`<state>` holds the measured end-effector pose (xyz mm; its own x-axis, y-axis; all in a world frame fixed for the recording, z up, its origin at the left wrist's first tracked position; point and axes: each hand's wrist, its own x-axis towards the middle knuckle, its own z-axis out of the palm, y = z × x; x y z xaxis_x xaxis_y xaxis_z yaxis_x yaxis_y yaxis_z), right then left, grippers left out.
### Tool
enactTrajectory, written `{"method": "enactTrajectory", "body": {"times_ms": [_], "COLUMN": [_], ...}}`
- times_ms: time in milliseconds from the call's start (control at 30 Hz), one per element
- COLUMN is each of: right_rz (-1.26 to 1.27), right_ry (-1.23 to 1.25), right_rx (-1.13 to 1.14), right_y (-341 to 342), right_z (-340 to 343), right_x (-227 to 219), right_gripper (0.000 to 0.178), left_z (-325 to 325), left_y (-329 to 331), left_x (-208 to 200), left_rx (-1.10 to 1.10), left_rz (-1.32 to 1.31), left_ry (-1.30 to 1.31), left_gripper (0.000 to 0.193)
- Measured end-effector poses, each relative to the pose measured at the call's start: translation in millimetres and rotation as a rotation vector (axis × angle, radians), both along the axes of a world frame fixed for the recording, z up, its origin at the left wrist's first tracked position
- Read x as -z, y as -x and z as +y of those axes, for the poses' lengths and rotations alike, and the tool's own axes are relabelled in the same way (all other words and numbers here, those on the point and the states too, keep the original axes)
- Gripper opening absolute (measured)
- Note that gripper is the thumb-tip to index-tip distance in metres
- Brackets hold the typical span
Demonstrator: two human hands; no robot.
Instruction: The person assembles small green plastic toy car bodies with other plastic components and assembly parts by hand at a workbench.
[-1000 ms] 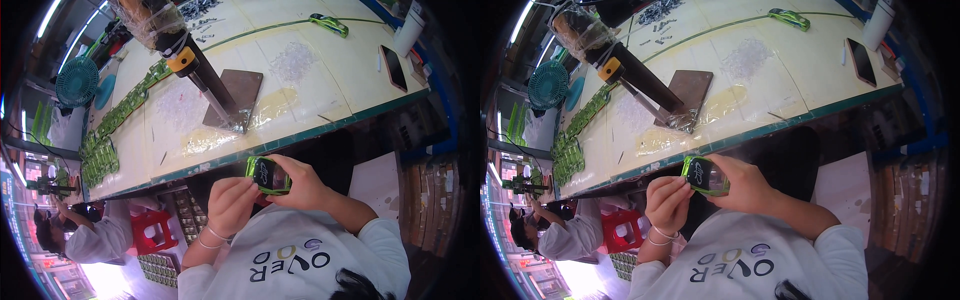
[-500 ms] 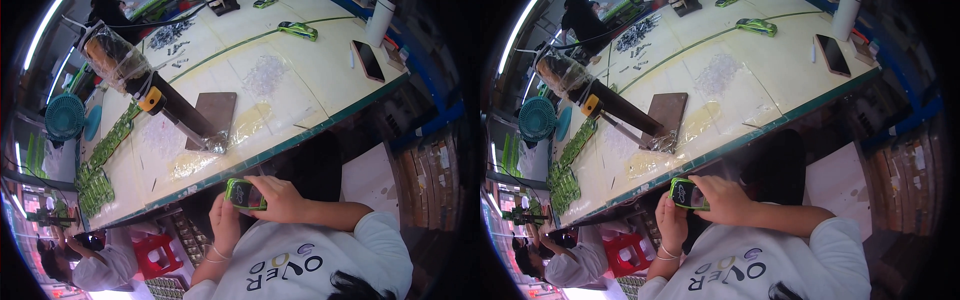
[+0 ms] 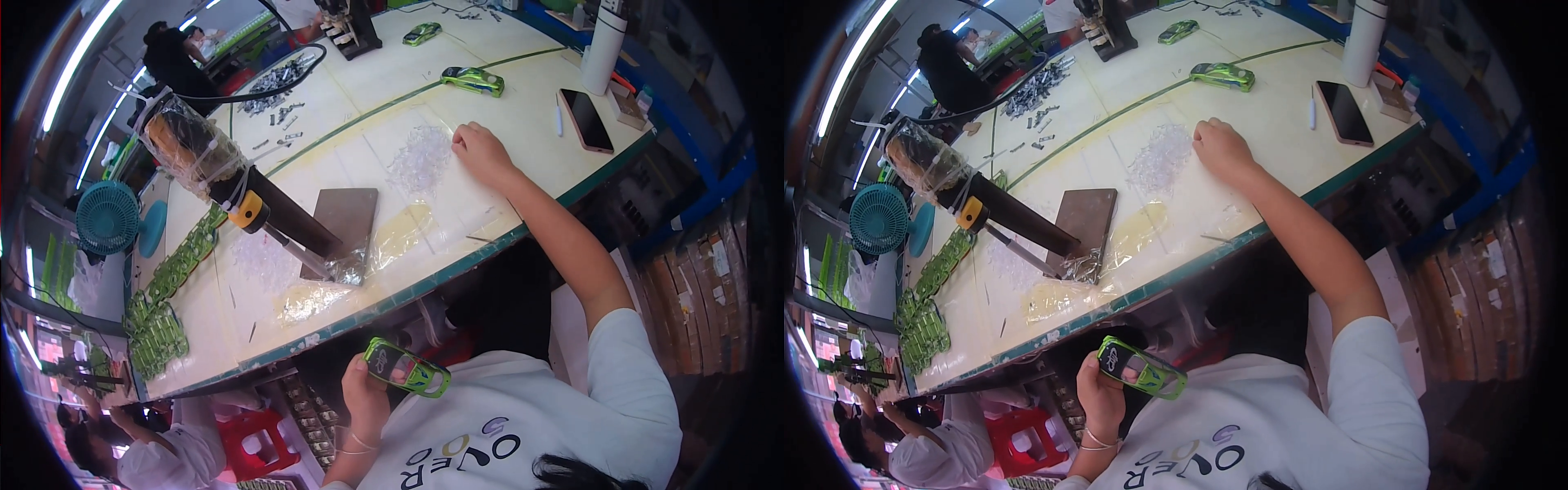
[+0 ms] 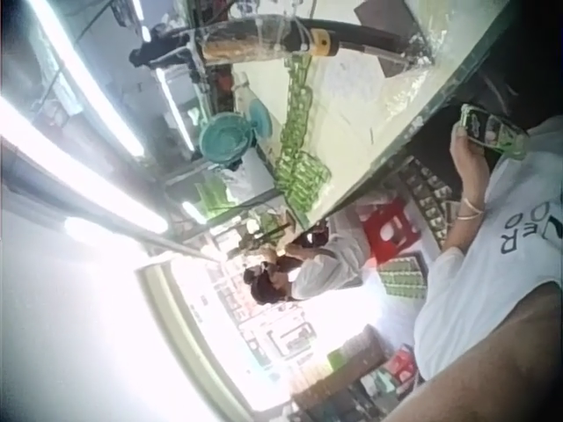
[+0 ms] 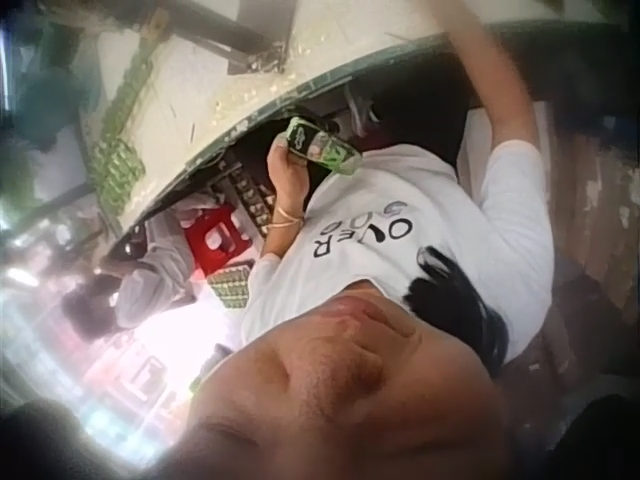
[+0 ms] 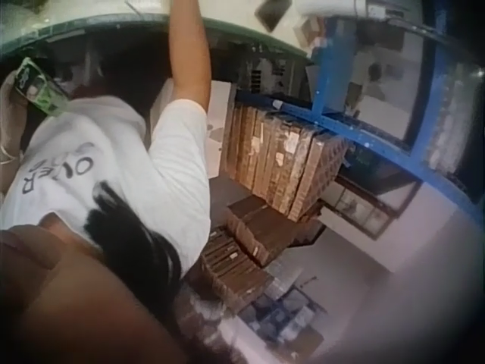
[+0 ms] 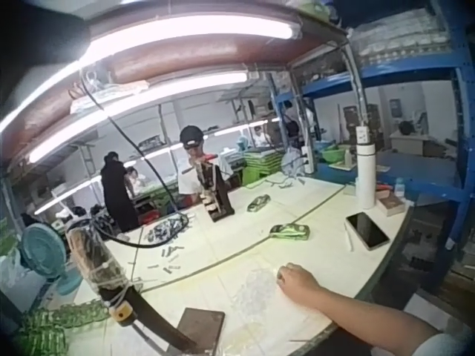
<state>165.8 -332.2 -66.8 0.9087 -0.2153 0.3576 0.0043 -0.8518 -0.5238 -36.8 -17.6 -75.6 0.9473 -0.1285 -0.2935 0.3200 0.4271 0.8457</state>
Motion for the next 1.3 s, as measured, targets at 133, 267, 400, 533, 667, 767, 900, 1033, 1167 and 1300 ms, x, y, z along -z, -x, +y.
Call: {"method": "enactTrajectory", "body": {"times_ms": [133, 267, 400, 533, 667, 767, 900, 1033, 1167, 1300], "right_rz": [-0.004, -0.046, -0.031, 0.25, 0.266, 0.265, 0.255, 0.241, 0.221, 0.258], "right_ry": [0.027, -0.026, -0.253, -0.666, -0.241, -0.121, -0.162, -0.119, 0.171, 0.438], "right_rx": [-0.113, -0.208, -0.16, -0.077, -0.053, -0.053, -0.013, -0.048, -0.057, -0.069], "right_y": [18.1, 41.3, 47.9, 45.7, 49.7, 51.9, 56.1, 54.5, 45.4, 40.7], "right_z": [20.8, 23.7, 10.9, -10.6, -21.0, -22.3, -20.3, -18.9, -17.0, -1.3], "right_x": [1.4, -1.8, -2.7, -12.6, -19.3, -26.1, -28.1, -26.0, -22.5, -29.8], "right_gripper": [0.01, 0.005, 0.006, 0.009, 0.013, 0.016, 0.016, 0.016, 0.014, 0.012], "left_z": [0.0, -1.7, -4.3, -5.3, -1.0, 1.1, 1.4, -0.7, -3.5, -3.4], "left_y": [0.0, -1.5, -1.3, 2.1, 4.5, 5.0, 5.3, 7.0, 8.3, 2.9], "left_x": [1.7, 1.8, 5.0, -0.6, 2.7, 4.3, 4.4, 5.8, 4.2, -6.8], "left_rx": [0.0, 0.005, 0.021, 0.03, 0.03, 0.036, 0.034, 0.039, 0.026, 0.106], "left_rz": [0.028, 0.02, 0.026, 0.026, 0.023, 0.024, 0.028, 0.031, 0.04, -0.031], "left_ry": [0.003, -0.047, -0.082, -0.066, -0.078, -0.083, -0.08, -0.069, -0.07, -0.19], "left_gripper": [0.027, 0.027, 0.027, 0.028, 0.029, 0.029, 0.028, 0.028, 0.027, 0.028]}}
